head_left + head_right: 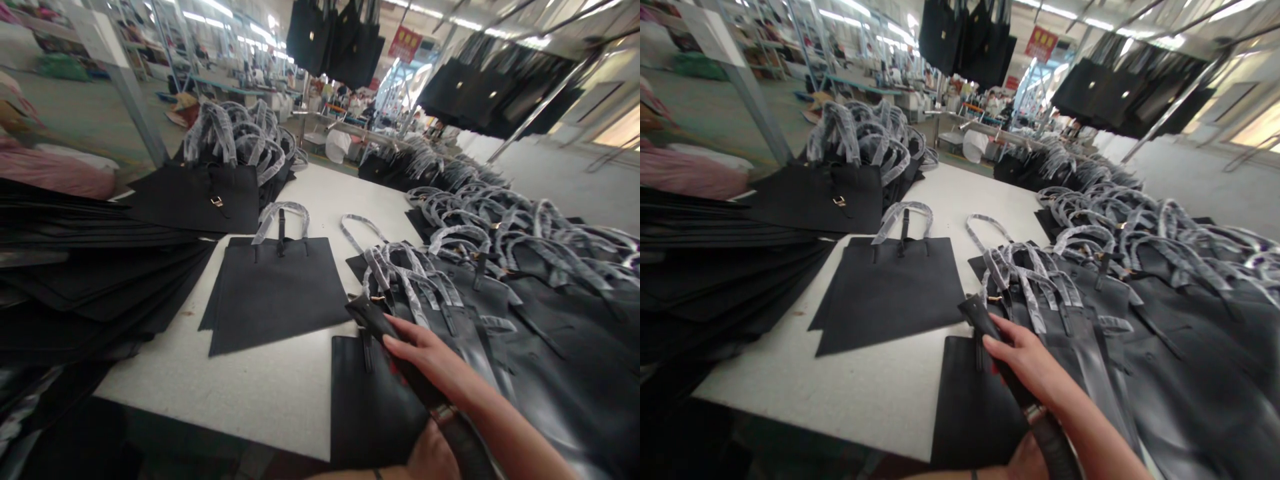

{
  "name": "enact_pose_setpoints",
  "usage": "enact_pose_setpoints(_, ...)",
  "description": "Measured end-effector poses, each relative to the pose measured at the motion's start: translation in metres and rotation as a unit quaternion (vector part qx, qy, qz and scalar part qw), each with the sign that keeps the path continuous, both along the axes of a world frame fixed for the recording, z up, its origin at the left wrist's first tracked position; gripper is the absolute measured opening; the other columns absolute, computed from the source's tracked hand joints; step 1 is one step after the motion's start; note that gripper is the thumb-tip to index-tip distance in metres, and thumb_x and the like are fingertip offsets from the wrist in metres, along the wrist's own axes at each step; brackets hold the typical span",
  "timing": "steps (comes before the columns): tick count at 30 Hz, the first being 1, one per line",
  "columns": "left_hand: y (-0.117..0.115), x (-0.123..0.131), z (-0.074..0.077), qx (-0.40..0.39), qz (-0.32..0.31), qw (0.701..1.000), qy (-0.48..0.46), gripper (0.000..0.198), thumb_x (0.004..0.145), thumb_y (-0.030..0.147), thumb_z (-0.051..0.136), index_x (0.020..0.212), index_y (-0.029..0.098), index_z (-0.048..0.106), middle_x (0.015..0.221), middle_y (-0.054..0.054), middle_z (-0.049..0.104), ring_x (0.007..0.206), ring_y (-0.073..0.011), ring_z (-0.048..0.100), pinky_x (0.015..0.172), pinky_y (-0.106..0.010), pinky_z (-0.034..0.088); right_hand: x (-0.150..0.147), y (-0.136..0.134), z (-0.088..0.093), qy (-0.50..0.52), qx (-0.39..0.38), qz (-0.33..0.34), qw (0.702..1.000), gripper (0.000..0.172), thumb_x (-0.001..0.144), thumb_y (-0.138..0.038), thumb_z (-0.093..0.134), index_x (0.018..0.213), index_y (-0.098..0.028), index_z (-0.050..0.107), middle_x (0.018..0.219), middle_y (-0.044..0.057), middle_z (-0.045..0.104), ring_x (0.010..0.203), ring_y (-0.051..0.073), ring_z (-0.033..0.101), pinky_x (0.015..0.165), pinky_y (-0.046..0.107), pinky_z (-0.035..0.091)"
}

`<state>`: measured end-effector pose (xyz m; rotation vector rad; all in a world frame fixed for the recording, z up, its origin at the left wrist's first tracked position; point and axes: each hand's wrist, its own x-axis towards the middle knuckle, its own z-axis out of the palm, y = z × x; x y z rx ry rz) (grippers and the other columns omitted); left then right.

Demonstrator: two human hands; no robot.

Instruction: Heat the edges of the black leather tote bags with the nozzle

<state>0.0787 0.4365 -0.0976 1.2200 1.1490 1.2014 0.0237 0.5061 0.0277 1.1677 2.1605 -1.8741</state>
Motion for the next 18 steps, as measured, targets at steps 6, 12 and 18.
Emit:
enact_pose_setpoints(6, -0.029, -0.054, -0.01, 0.033, 0.044, 0.986, 0.155, 0.02, 0.079, 0.01, 0.061, 0.093, 0.024, 0.067, 0.102, -0.007, 0.064, 0.099, -0.0244, 0.055, 0.087, -0.037, 0.044, 0.049, -0.005, 0.013, -0.043, -0.035, -0.036, 0.998, 0.087, 0.071, -0.053, 0.07, 0.143, -0.016, 0.038, 0.062, -0.003, 0.059, 0.052, 0.011, 0.051, 0.047, 0.019, 0.037)
enact_pose_setpoints(12, -0.055, -0.211, -0.007, 0.042, 0.14, 0.901, 0.409, 0.024, 0.083, 0.012, 0.061, 0.103, 0.025, 0.064, 0.104, -0.003, 0.059, 0.099, -0.0203, 0.051, 0.085, -0.03, 0.04, 0.074, -0.015, 0.006, -0.048, -0.088, -0.102, 0.99, 0.103, 0.064, -0.058, 0.073, 0.147, -0.016, 0.029, 0.061, -0.002, 0.061, 0.052, 0.012, 0.053, 0.049, 0.02, 0.037)
enact_pose_setpoints(18, -0.027, -0.263, -0.002, 0.059, -0.034, 0.916, 0.394, 0.009, 0.074, 0.022, 0.075, 0.077, 0.026, 0.067, 0.093, 0.003, 0.056, 0.082, -0.0142, 0.054, 0.069, -0.023, 0.037, 0.081, -0.03, -0.024, -0.053, -0.088, -0.078, 0.992, 0.103, 0.064, -0.06, 0.071, 0.146, -0.013, 0.03, 0.059, -0.002, 0.058, 0.052, 0.013, 0.052, 0.048, 0.021, 0.039)
